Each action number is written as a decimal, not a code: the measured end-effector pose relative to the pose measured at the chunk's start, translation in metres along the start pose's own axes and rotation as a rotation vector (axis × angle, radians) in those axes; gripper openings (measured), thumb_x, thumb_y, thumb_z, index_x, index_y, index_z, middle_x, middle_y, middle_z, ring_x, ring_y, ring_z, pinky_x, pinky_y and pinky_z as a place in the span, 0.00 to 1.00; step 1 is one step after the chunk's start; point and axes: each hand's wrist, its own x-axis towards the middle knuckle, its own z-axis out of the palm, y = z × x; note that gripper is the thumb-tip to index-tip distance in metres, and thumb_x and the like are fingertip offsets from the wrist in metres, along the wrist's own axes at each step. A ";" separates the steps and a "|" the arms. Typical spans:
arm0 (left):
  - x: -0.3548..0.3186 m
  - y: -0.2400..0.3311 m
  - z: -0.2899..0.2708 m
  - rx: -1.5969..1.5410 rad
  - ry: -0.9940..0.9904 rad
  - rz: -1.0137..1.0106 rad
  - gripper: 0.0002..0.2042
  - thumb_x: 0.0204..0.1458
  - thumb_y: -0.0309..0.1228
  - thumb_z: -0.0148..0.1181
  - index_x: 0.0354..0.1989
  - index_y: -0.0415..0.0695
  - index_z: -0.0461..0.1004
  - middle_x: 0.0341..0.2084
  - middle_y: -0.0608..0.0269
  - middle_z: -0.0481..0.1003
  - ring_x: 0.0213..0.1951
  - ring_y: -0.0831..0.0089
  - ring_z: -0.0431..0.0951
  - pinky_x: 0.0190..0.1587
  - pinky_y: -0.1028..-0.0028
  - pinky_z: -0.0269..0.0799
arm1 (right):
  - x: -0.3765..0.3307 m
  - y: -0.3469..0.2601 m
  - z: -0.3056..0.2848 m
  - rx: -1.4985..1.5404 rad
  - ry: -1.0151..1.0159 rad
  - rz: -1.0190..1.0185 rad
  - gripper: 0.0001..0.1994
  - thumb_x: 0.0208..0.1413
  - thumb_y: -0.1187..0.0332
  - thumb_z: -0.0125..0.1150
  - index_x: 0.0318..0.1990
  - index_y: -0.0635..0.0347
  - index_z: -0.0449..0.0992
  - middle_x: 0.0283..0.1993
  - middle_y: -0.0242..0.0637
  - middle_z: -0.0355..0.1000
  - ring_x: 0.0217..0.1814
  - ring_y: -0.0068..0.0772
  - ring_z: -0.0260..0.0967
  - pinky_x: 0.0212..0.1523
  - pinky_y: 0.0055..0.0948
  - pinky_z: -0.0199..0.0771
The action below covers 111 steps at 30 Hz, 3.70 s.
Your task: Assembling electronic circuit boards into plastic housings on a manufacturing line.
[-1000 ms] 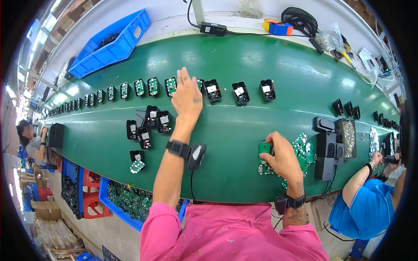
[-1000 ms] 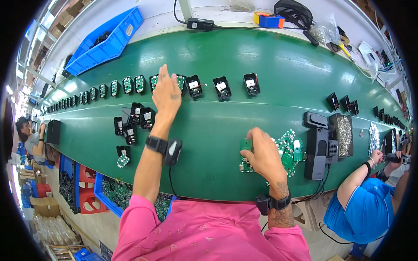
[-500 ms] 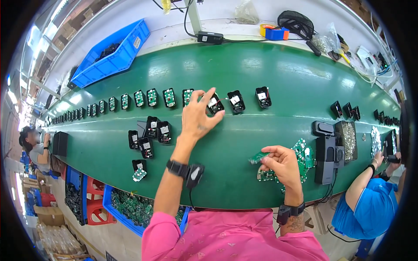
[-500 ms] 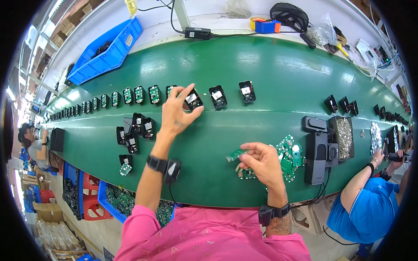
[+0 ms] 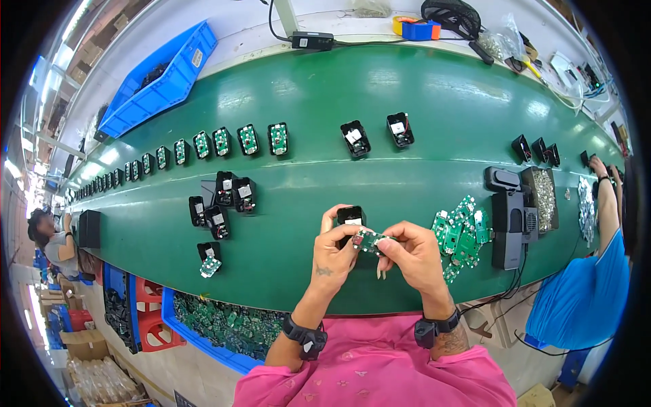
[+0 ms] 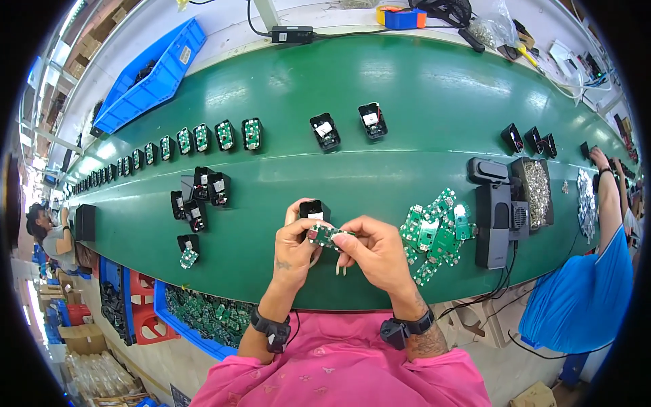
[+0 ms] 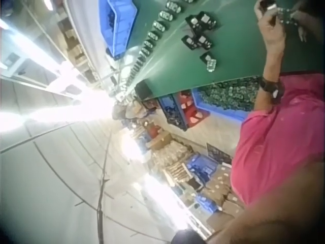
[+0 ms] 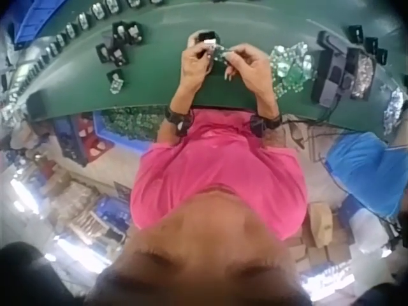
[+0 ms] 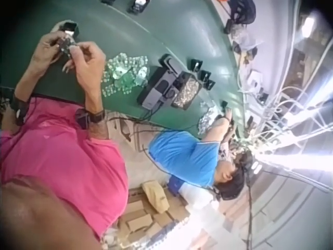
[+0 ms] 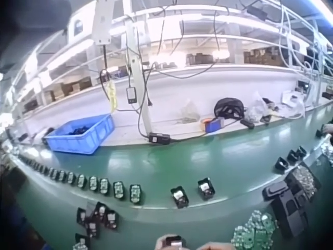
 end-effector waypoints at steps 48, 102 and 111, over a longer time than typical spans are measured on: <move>-0.014 0.036 0.016 0.598 0.157 0.579 0.20 0.54 0.20 0.60 0.57 0.41 0.73 0.55 0.41 0.72 0.51 0.49 0.78 0.51 0.64 0.76 | 0.011 -0.012 0.019 -0.775 0.056 -0.595 0.04 0.53 0.76 0.63 0.30 0.65 0.74 0.25 0.40 0.70 0.25 0.40 0.68 0.26 0.35 0.66; -0.033 0.056 -0.020 0.278 -0.003 0.173 0.26 0.46 0.10 0.57 0.57 0.36 0.72 0.50 0.57 0.72 0.42 0.72 0.79 0.39 0.78 0.81 | -0.012 -0.006 0.064 -0.341 0.156 -0.275 0.08 0.57 0.71 0.66 0.29 0.67 0.77 0.21 0.35 0.72 0.21 0.22 0.67 0.23 0.24 0.66; -0.024 0.042 -0.013 0.445 0.025 0.428 0.27 0.46 0.09 0.56 0.57 0.44 0.76 0.49 0.55 0.73 0.35 0.76 0.80 0.30 0.79 0.76 | -0.006 -0.035 0.042 -0.700 -0.050 -0.218 0.10 0.58 0.70 0.64 0.27 0.66 0.77 0.19 0.38 0.70 0.18 0.24 0.65 0.21 0.27 0.62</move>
